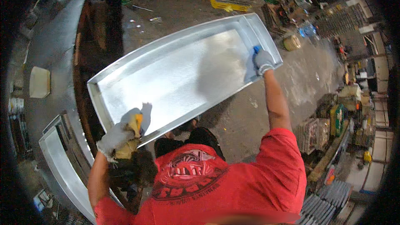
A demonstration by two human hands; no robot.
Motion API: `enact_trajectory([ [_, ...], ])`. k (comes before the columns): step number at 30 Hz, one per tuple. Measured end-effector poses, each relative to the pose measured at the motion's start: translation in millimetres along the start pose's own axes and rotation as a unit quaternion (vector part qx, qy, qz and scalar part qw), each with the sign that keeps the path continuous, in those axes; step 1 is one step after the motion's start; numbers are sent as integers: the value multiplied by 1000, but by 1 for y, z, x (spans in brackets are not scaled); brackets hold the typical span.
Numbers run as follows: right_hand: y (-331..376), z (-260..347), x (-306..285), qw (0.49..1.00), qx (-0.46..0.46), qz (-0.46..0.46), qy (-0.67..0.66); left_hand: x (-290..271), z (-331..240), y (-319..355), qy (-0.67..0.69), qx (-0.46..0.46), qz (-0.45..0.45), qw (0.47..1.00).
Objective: The person wipes the interior and exterior surfaces of rectangular metal trays using a blue sponge and a cloth. They repeatedly pick up trays from a stack, clean them, and place them back on the stack.
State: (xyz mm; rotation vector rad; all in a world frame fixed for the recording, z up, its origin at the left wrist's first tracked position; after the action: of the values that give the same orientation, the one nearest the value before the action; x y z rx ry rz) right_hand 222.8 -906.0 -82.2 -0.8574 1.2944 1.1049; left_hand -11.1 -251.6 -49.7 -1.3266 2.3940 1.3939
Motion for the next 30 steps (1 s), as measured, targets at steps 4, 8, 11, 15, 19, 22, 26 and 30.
enact_trajectory([
  [4, 21, 43, 35, 992, -53, 103, -41, -68, 16, 22, 284, 71, -174, 940],
  [8, 108, 168, 86, 962, -173, 111, -181, -106, -15, -27, 246, 84, -270, 927],
  [11, 207, 288, 110, 901, -281, 123, -307, -98, -70, -102, 259, 180, -245, 917],
  [15, 294, 359, 85, 800, -453, 147, -364, -55, -133, -196, -1, 237, -247, 940],
  [19, 213, 210, 63, 602, -8, 222, -767, 6, -185, -214, -448, 342, -447, 695],
  [22, 143, 27, 20, 602, 98, -237, -756, 33, -210, -263, -324, 252, -410, 814],
  [26, 132, -95, 13, 517, 167, -472, -694, 111, -327, -341, -116, 254, -303, 911],
  [30, 186, -138, 3, 609, 155, -411, -660, 187, -461, -390, 16, 225, -270, 936],
])
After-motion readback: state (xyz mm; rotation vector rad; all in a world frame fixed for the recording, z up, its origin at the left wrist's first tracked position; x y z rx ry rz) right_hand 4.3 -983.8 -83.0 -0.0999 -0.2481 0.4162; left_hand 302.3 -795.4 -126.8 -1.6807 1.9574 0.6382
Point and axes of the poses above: each hand's wrist, its own y-axis away from the middle knuckle, its own x-axis out of the palm, z = x × y, the point moved 7 cm from there along -y, towards the middle knuckle, and after that the axes turned 10 degrees about -y, right-handed, at the moved point
